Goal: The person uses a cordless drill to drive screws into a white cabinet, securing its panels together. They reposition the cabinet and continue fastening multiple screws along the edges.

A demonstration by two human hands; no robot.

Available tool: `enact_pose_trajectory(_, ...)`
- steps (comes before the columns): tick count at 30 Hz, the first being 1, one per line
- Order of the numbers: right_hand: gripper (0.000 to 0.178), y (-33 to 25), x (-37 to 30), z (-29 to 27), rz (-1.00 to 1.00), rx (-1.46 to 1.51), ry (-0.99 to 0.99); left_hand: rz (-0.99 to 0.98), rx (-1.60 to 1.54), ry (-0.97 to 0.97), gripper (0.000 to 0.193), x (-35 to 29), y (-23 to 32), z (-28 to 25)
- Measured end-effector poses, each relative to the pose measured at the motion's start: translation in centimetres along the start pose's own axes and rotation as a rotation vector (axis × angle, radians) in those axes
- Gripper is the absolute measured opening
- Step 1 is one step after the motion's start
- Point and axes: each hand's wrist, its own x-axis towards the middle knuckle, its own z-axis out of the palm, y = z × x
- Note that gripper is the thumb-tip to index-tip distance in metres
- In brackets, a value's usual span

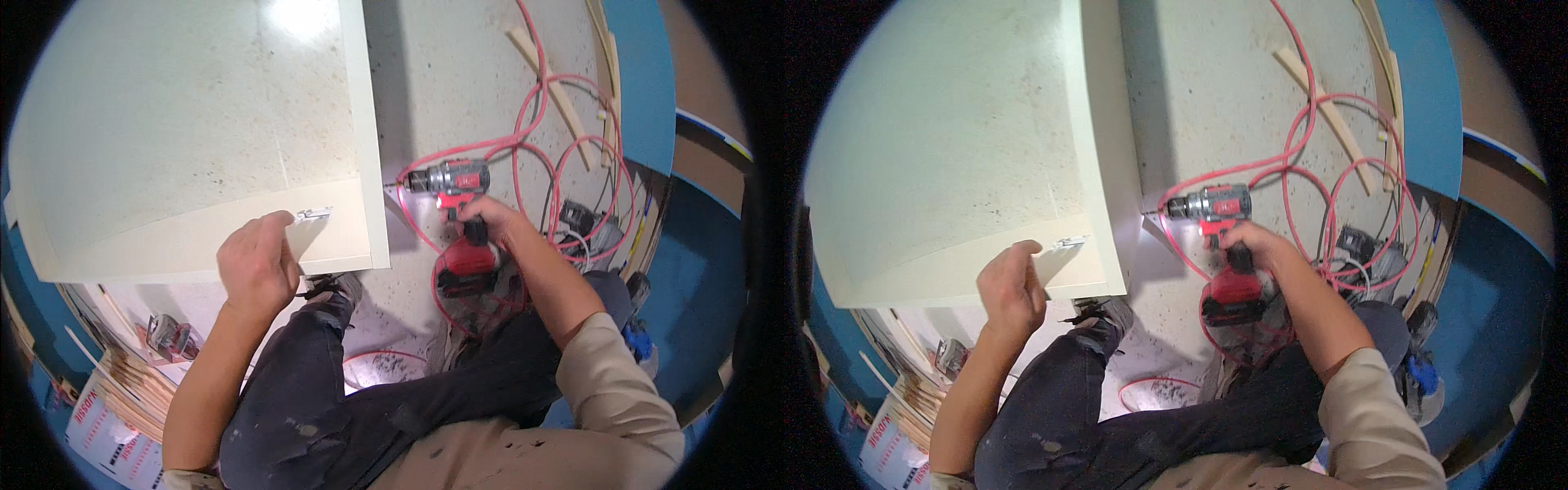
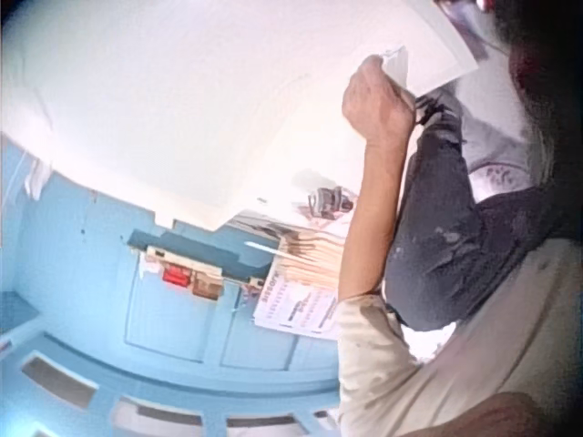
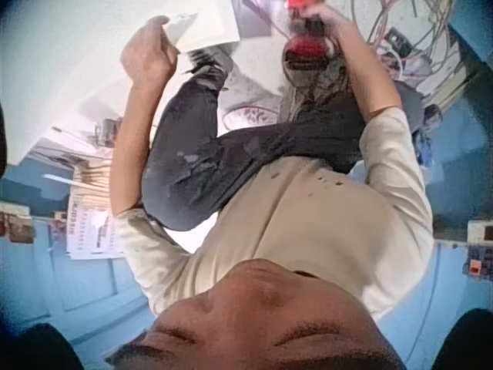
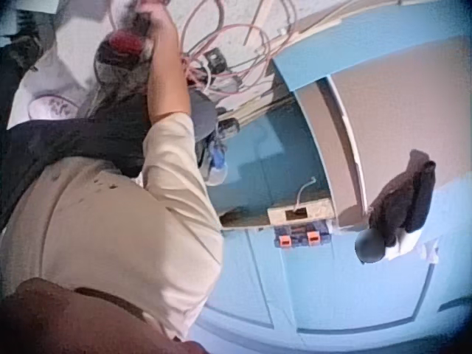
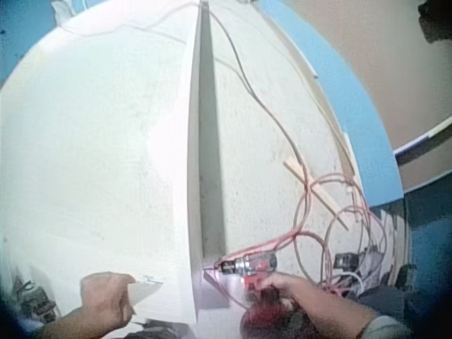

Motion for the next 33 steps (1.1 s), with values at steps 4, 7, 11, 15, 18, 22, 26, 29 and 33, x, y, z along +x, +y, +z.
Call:
enact_pose_trajectory(4, 0.038, -0.3, -2.3, 0.7, 0.025, 0.110, -0.075, -0.063, 0.036, -0.002, 0.022, -0.1, 0.5, -0.7)
enact_pose_trajectory(7, 0.033, -2.4, -5.8, 3.1, 0.058, 0.084, 0.101, -0.080, 0.069, 0.021, 0.019, -0.3, 0.1, -0.8)
enact_pose_trajectory(11, 0.038, -3.8, -13.3, 8.0, -0.144, -0.035, 0.211, -0.110, 0.061, 0.006, 0.015, -0.4, 0.1, -0.7)
enact_pose_trajectory(15, 0.035, -4.6, -18.3, 13.1, -0.385, 0.041, 0.356, -0.068, 0.069, -0.012, 0.015, -0.1, 0.1, -1.2)
enact_pose_trajectory(18, 0.037, -3.4, -19.0, 15.4, -0.515, 0.076, 0.575, -0.072, 0.036, -0.081, 0.014, 0.5, 0.3, -1.4)
enact_pose_trajectory(22, 0.035, -1.8, -19.1, 17.6, -0.575, -0.161, 0.730, -0.091, 0.015, -0.118, 0.011, 0.4, 0.3, -1.0)
enact_pose_trajectory(26, 0.033, 0.7, -19.7, 21.0, -0.659, -0.449, 0.792, -0.136, 0.116, -0.211, 0.010, -0.3, 0.2, -0.7)
enact_pose_trajectory(29, 0.034, 0.1, -21.7, 25.0, -0.673, -0.271, 0.804, -0.204, 0.066, -0.197, 0.009, -0.6, 1.0, -1.1)
enact_pose_trajectory(33, 0.034, 4.2, -22.8, 25.9, -0.471, -0.011, 0.716, -0.414, 0.223, -0.610, 0.022, 1.1, 1.9, -2.3)
